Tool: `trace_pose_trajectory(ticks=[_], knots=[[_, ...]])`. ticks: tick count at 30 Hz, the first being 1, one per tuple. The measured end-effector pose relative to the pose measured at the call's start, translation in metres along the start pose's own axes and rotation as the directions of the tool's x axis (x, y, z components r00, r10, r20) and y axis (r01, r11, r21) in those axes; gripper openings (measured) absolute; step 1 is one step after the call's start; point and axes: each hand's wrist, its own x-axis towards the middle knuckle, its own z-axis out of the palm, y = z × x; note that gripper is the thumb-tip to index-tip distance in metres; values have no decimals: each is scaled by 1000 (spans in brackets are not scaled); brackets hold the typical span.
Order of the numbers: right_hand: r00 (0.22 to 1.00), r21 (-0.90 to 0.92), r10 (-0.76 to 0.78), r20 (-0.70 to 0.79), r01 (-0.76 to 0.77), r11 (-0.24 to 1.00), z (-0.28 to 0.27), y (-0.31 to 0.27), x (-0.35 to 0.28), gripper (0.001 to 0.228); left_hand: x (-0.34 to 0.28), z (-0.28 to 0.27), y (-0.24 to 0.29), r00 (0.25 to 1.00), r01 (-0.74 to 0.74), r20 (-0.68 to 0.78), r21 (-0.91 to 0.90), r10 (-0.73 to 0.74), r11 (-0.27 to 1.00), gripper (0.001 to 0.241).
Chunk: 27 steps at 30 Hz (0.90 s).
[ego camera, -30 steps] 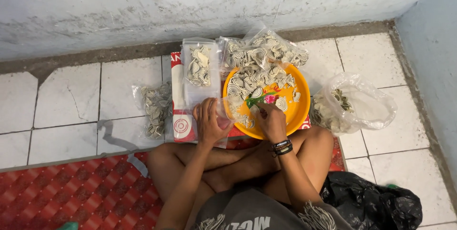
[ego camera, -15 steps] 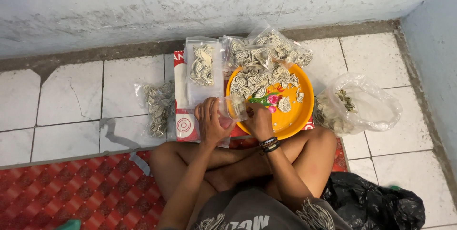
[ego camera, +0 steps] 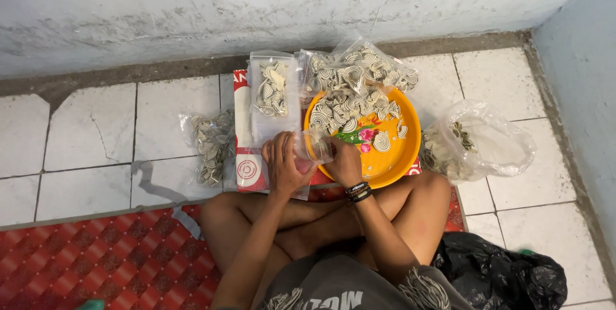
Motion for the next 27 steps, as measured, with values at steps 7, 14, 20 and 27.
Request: trace_pose_trajectory(ticks=[7,14,20,27], knots=[[996,-48,65,67,-62,997,3,0,5,24,0,-1,-1,1000,-9,3,4,9,1000,92],[988,-17,-47,148,50,999,-20,-2,-11,28,1,-2,0,1000,-8,-1,11,8,1000,92],[978,42,-71,196,64,997,-32,-13,-20,30,3,-3,2,1000,-17,-6,13,17,1000,92],[981,28,-65,182,61,998,-22,-1,-17,28,4,-3,1,999,-49,-16,25,50,998,90]])
